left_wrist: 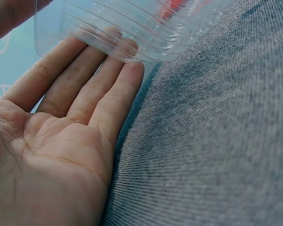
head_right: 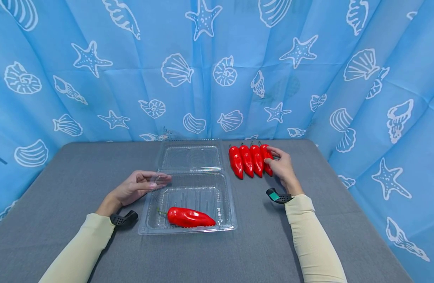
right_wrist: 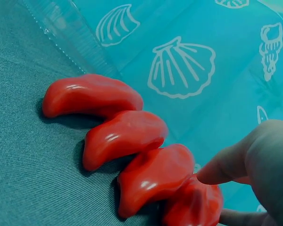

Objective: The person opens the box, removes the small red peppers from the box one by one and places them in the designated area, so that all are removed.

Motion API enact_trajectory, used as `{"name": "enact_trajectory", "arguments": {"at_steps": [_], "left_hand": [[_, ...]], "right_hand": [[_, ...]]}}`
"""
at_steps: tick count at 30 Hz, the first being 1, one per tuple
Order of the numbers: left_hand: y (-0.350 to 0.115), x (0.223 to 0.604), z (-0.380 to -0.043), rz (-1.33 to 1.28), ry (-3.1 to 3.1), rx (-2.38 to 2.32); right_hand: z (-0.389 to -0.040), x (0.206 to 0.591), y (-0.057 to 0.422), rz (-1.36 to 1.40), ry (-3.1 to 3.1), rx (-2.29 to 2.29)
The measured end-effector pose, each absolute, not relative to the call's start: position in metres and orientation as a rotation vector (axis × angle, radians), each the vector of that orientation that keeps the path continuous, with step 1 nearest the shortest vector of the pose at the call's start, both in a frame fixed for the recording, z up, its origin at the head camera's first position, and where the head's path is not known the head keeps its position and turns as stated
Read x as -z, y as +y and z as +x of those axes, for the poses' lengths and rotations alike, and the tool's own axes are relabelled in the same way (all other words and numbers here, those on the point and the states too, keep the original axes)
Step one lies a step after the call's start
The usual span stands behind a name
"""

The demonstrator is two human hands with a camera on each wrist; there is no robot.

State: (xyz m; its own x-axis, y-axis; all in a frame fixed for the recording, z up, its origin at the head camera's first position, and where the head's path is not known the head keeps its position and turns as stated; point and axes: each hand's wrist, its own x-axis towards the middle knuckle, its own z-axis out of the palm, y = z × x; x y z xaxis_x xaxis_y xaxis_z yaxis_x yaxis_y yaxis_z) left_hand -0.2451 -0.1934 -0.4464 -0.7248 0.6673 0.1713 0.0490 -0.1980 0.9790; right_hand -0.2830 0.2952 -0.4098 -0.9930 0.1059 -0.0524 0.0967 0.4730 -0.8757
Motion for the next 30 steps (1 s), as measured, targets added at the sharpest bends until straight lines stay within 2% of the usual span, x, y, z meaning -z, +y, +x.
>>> {"name": "enact_trajectory", "arguments": {"at_steps": [30], "left_hand": [[-0.194,0.449,-0.247,0.832,1.651,-1.980]], "right_hand": [[-0.266,0.367,0.265,0.124,-2.698,-1.431]]}}
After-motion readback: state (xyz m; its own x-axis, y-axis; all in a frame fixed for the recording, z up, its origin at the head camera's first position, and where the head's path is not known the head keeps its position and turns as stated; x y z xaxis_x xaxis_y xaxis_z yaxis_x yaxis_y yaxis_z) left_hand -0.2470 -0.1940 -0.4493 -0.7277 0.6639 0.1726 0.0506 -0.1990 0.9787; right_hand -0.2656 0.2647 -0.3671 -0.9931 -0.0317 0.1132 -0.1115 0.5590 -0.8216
